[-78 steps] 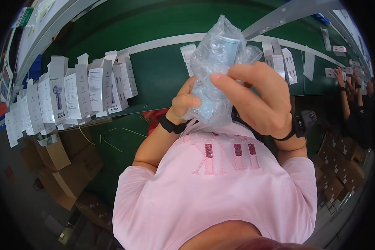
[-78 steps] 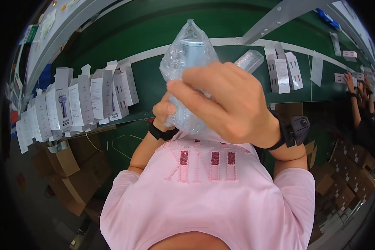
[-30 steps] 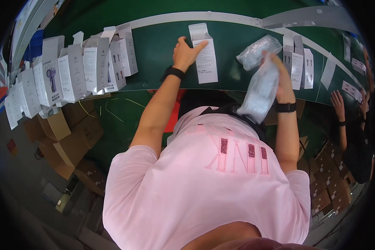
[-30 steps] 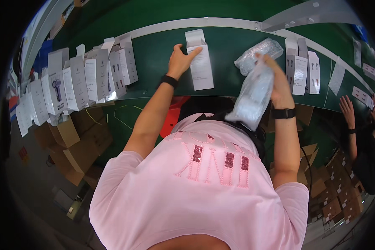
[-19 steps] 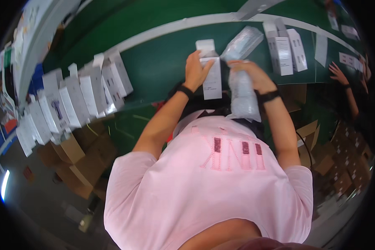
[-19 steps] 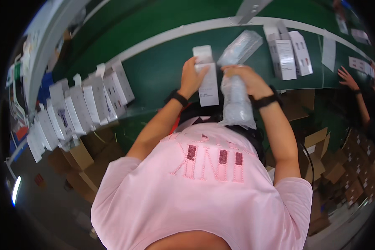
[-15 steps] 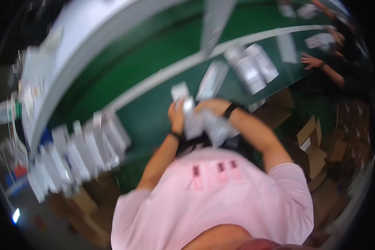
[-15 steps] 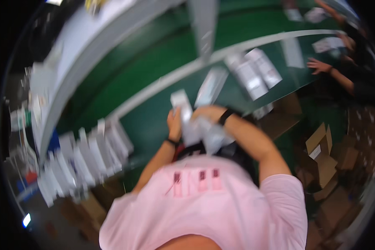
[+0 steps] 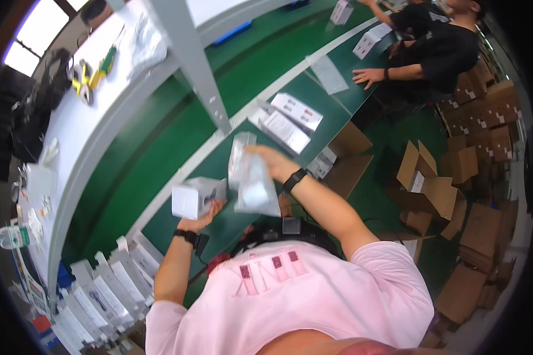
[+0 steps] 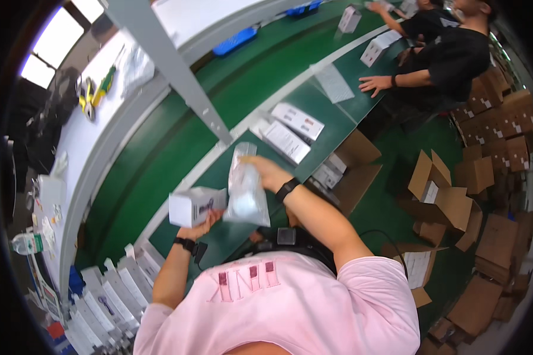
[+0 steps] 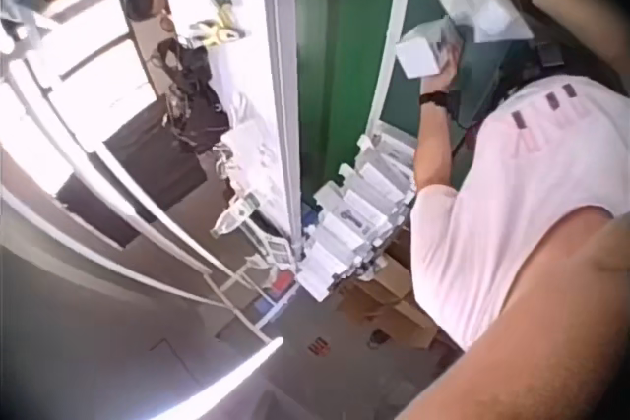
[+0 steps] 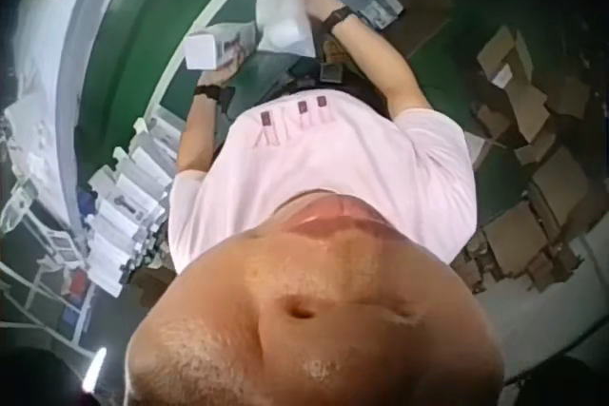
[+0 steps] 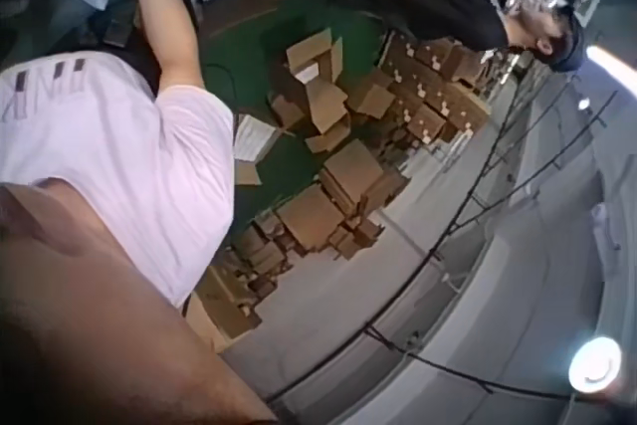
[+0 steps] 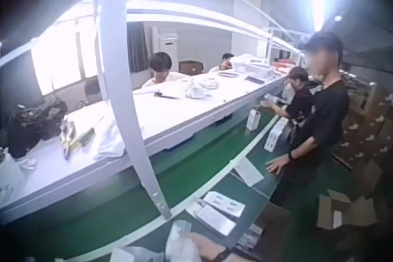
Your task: Packaging small electronic devices with manuals into white boxes and organizing them on an assembly line.
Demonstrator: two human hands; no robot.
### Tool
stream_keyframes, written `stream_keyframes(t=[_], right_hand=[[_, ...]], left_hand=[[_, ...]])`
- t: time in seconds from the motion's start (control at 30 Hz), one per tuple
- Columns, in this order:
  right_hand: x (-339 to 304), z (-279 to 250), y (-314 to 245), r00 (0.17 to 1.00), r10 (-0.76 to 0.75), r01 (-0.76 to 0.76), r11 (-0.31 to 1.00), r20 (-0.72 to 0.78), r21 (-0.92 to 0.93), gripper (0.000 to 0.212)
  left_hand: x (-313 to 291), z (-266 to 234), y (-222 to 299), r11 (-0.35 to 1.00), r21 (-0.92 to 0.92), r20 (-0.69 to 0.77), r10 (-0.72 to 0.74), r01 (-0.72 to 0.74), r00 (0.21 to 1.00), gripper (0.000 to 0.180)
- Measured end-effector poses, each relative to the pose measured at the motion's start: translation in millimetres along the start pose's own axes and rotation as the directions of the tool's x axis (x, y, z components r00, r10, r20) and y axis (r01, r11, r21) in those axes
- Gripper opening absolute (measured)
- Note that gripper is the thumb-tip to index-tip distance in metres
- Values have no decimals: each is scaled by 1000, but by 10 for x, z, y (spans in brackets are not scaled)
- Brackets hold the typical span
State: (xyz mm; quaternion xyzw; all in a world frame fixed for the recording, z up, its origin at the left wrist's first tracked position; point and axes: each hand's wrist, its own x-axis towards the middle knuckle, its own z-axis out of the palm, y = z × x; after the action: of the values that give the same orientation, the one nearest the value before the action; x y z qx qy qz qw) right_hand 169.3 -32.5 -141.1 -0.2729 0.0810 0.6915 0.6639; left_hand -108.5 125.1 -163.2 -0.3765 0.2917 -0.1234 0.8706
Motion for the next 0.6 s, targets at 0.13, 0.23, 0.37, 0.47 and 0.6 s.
stream_keyframes(t=[0.13, 0.23, 0.37, 0.47, 0.6], right_hand=[[-470, -73, -179, 892, -383, 346, 238, 240, -908, 15], [-540, -341, -409, 980, -67, 92, 987, -185, 130, 19], [-574, -726, -520, 968, -118, 128, 991, -223, 31, 19], [-629, -570, -671, 944, -229, 208, 972, -239, -109, 21], [-629, 3, -1021, 893, -449, 446, 893, -46, -55, 30]], left_hand=[[132, -242, -24, 959, -273, 71, -64, 81, 995, 82], [159, -99, -166, 962, -242, 184, -83, 127, 979, 78], [-194, -118, -580, 997, 46, 241, -73, 64, 968, 76], [-398, -80, -778, 653, 681, 73, 389, -331, 918, 58], [-498, 151, -952, 299, 904, 50, 637, -307, 769, 47]])
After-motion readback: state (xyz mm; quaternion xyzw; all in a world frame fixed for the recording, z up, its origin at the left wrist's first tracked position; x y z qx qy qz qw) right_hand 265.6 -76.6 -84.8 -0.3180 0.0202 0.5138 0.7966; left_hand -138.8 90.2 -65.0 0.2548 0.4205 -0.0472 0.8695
